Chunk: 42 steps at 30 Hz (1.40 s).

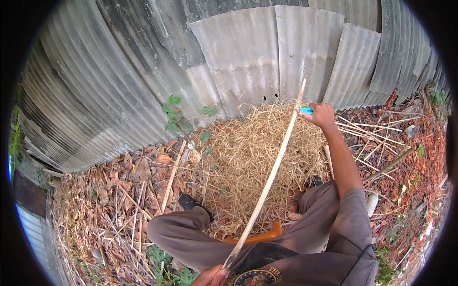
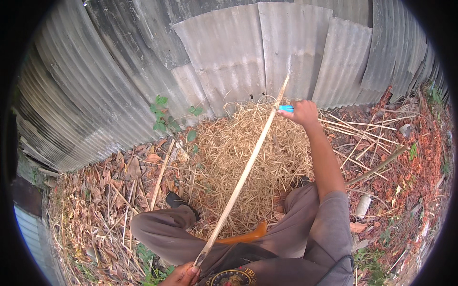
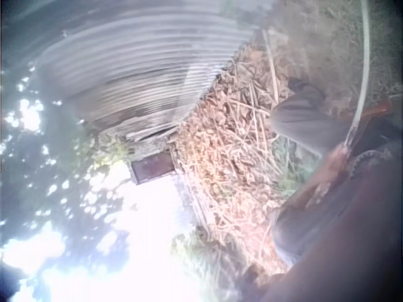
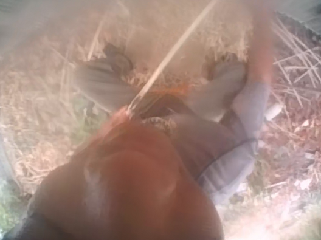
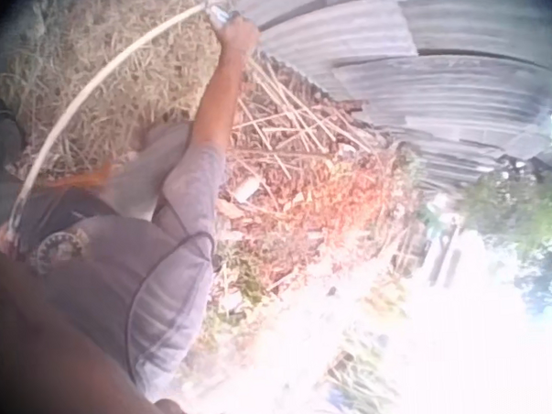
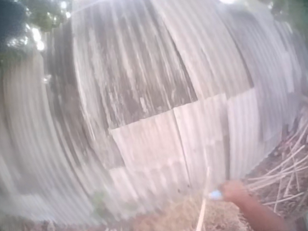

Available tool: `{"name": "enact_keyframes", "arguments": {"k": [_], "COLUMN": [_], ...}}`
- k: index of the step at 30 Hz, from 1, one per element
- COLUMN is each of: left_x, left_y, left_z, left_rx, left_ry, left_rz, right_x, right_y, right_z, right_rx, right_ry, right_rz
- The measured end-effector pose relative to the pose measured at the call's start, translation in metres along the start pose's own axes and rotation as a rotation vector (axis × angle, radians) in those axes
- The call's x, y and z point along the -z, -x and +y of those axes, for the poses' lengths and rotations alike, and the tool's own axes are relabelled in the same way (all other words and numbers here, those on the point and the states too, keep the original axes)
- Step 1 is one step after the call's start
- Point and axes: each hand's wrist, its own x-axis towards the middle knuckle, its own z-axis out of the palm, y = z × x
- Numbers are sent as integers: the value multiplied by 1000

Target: The person sits on the ground and uses a blue utility knife to peel the outer layer off a long bamboo stick. The person holds the stick with the left hand and scrapes the knife along its length with the right hand, removing thin strips of bark.

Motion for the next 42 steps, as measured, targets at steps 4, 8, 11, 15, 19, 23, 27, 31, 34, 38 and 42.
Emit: {"name": "enact_keyframes", "arguments": {"k": [4,8,11,15,19,23,27,31,34,38,42], "left_x": [6,11,11,8,-4,-27,-44,-50,-46,-35,-40], "left_y": [20,25,47,7,-44,-85,-107,-109,-109,-109,-100], "left_z": [57,47,4,3,53,94,116,116,106,113,117], "left_rx": [-27,-3,-22,-204,-363,-514,-537,-583,-609,-610,-628], "left_ry": [-208,-143,109,346,162,242,159,166,133,41,7], "left_rz": [-87,-134,46,40,25,2,117,149,217,223,273], "right_x": [-3,-38,6,1,50,102,117,122,119,113,105], "right_y": [1,13,62,57,16,49,83,79,80,82,76], "right_z": [-6,88,99,86,-11,-145,-204,-214,-212,-218,-219], "right_rx": [-14,-1020,-911,-773,-454,23,415,427,438,407,439], "right_ry": [6,-62,-88,-266,-523,-721,-672,-567,-516,-544,-497], "right_rz": [-54,-63,-376,-185,-221,-135,-35,-60,-102,-83,-10]}}
